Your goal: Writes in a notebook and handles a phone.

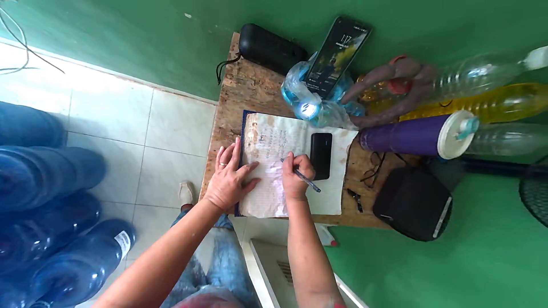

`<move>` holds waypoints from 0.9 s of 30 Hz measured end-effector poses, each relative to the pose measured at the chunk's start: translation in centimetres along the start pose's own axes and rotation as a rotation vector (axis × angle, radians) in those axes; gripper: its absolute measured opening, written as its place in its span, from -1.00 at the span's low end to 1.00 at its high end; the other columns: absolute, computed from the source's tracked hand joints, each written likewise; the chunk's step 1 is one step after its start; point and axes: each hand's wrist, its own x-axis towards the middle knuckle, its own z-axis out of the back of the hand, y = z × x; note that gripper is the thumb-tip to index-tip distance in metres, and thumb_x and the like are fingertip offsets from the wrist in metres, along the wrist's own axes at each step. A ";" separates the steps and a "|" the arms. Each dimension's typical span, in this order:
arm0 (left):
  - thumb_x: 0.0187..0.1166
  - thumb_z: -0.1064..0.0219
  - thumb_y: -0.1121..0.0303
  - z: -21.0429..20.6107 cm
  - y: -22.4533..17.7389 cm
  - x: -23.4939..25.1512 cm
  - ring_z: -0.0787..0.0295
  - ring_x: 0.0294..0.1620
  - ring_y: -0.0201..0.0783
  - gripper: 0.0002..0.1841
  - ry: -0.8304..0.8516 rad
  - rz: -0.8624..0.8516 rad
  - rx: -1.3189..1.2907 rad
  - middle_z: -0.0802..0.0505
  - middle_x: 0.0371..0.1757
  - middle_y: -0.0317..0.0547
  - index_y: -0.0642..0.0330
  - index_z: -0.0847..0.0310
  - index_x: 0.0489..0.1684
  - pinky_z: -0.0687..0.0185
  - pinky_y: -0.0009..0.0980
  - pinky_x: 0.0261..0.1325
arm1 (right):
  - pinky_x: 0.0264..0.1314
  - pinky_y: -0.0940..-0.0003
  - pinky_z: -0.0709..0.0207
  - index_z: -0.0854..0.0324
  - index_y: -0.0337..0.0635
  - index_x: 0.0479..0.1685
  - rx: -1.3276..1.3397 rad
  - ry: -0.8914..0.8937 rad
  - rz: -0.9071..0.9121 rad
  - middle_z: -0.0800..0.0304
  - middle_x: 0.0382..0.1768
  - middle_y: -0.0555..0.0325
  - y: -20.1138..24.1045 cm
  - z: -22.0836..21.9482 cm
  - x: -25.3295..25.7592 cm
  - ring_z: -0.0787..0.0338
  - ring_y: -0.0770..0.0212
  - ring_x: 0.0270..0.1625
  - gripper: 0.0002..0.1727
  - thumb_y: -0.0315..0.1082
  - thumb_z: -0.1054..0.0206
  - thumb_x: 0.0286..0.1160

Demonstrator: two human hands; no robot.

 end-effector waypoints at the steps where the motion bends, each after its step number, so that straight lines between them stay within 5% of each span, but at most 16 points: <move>1: 0.48 -0.46 -0.09 0.0 0.0 0.0 -0.11 0.83 0.26 -0.59 0.002 0.000 -0.001 -0.29 0.79 0.34 -0.14 -0.85 0.18 0.17 0.22 0.85 | -0.61 0.50 -0.39 -0.43 -0.15 -0.70 -0.005 -0.005 0.011 -0.44 -0.74 0.23 0.0 0.0 0.0 -0.47 0.40 -0.69 -0.62 -0.36 -0.37 0.52; 21: 0.50 -0.44 -0.10 0.0 0.1 0.0 -0.07 0.85 0.25 -0.59 -0.010 -0.002 -0.004 -0.26 0.81 0.31 -0.13 -0.84 0.19 0.16 0.21 0.86 | -0.60 0.46 -0.42 -0.38 -0.18 -0.73 -0.043 -0.036 0.042 -0.44 -0.73 0.16 0.2 -0.3 0.2 -0.50 0.32 -0.67 -0.63 -0.45 -0.35 0.46; 27: 0.50 -0.44 -0.13 0.0 0.4 0.1 -0.06 0.85 0.26 -0.57 0.011 0.011 -0.042 -0.24 0.82 0.31 -0.17 -0.82 0.23 0.13 0.23 0.85 | -0.48 0.53 -0.48 -0.46 -0.24 -0.64 0.029 0.040 -0.237 -0.47 -0.70 0.24 1.7 2.6 1.8 -0.51 0.45 -0.62 -0.68 -0.40 -0.36 0.48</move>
